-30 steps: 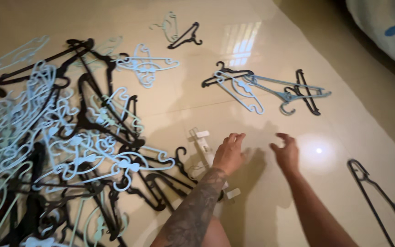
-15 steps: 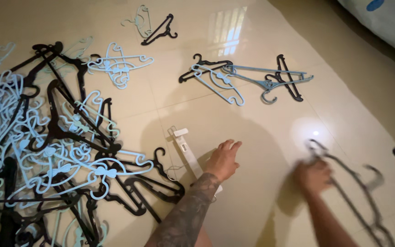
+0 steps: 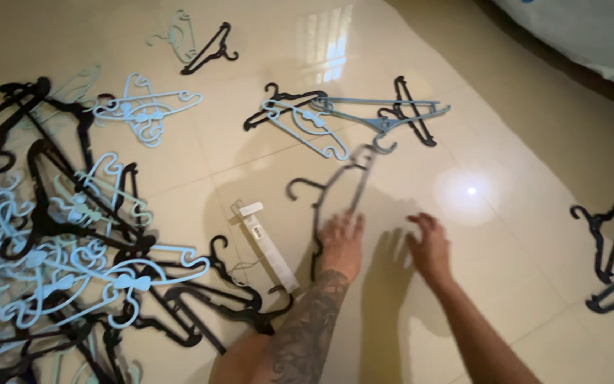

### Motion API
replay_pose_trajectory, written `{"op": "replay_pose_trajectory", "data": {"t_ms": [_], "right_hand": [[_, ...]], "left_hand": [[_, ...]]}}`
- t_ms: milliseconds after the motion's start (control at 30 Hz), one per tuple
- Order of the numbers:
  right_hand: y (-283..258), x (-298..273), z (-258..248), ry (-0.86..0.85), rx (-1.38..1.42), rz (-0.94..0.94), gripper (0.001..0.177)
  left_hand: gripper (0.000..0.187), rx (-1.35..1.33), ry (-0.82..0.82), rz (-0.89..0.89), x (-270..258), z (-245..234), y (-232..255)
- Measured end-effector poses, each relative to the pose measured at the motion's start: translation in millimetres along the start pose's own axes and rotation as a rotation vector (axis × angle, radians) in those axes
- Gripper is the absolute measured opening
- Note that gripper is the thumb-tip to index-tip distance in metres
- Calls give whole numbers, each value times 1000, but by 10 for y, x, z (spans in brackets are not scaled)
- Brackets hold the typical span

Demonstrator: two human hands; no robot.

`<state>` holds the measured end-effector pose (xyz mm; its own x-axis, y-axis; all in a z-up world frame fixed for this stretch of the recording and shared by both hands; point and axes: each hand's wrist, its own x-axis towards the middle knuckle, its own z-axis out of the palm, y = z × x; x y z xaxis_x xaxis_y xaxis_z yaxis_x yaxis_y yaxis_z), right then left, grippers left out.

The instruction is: The person sits on the floor and sorts a large pile of mixed black and light blue plastic hangers. They pick up hangers one by one, separate them by color, and place them into neat stacks. A white plastic hanger organizer is also handled and set aside.

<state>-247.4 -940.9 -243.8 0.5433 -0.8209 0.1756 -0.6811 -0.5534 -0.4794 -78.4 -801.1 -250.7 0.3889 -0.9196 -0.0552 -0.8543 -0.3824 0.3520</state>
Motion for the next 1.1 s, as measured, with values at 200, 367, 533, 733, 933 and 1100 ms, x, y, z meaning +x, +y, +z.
{"op": "replay_pose_trajectory", "data": {"t_ms": [200,367,533,733,933,1100], "right_hand": [[903,84,-588,82,-140,276,58],[1768,-6,-738,176,-214,493,65],[2545,-81,-1131,248,-318,902,96],[3091,-257,-1740,214,-285,1121,107],[3199,75,-1608,-19,-340,950,81],[2986,727,-1186,-146,-397,778,78]], "left_hand": [[58,0,-130,-155,27,-141,157],[60,-19,-164,2,142,31,384],[56,-51,-83,100,238,257,612],[55,150,-34,138,337,286,584],[55,101,-1,156,376,271,543],[50,67,59,107,532,259,405]]}}
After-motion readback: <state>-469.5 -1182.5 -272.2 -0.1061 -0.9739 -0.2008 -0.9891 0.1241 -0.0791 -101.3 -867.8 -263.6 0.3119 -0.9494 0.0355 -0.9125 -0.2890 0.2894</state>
